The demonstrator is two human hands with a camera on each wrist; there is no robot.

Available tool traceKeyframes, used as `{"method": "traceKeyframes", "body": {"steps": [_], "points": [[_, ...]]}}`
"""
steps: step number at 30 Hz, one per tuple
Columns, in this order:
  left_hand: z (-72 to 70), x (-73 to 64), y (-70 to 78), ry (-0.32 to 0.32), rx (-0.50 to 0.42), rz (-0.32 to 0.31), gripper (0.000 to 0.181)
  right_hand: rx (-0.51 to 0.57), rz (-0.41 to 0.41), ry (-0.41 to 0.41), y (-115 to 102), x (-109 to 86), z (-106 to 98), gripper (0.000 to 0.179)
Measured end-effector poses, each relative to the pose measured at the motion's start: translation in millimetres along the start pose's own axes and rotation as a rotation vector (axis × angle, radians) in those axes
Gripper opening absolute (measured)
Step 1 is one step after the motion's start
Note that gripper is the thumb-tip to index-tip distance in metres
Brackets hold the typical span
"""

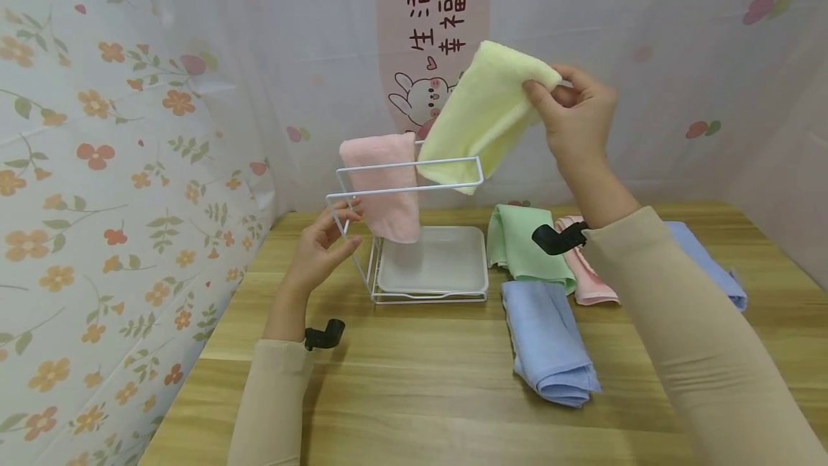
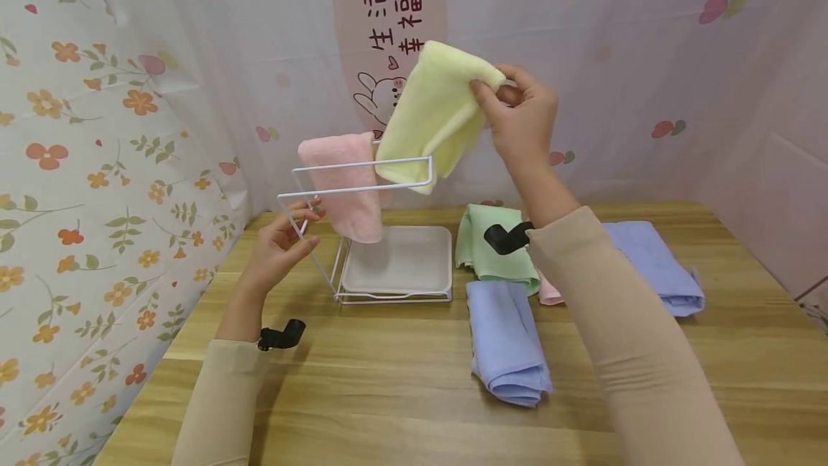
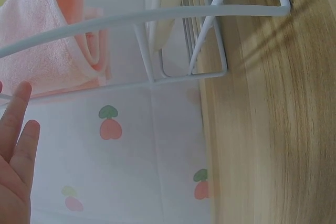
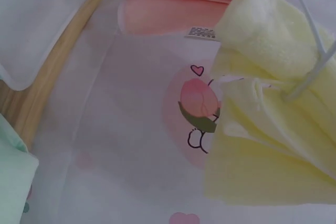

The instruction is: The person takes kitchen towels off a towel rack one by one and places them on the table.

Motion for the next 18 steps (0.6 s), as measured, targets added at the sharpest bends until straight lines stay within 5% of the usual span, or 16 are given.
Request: {"method": "traceKeyframes", "body": {"steps": [18], "points": [[0.8, 0.6, -0.3, -0.002, -0.007, -0.001, 0.026, 0.287, -0.029, 0.081, -8.3, 1.3, -15.0, 0.022]]}}
Point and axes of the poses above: each hand's wrist, its own x-axis towards the middle knuckle, its own z-axis out of the palm, y = z × x, the point moved 2 cm from there along x, towards the middle knuckle, and after that the axes turned 15 degrees about z, right-handed, at the moved point
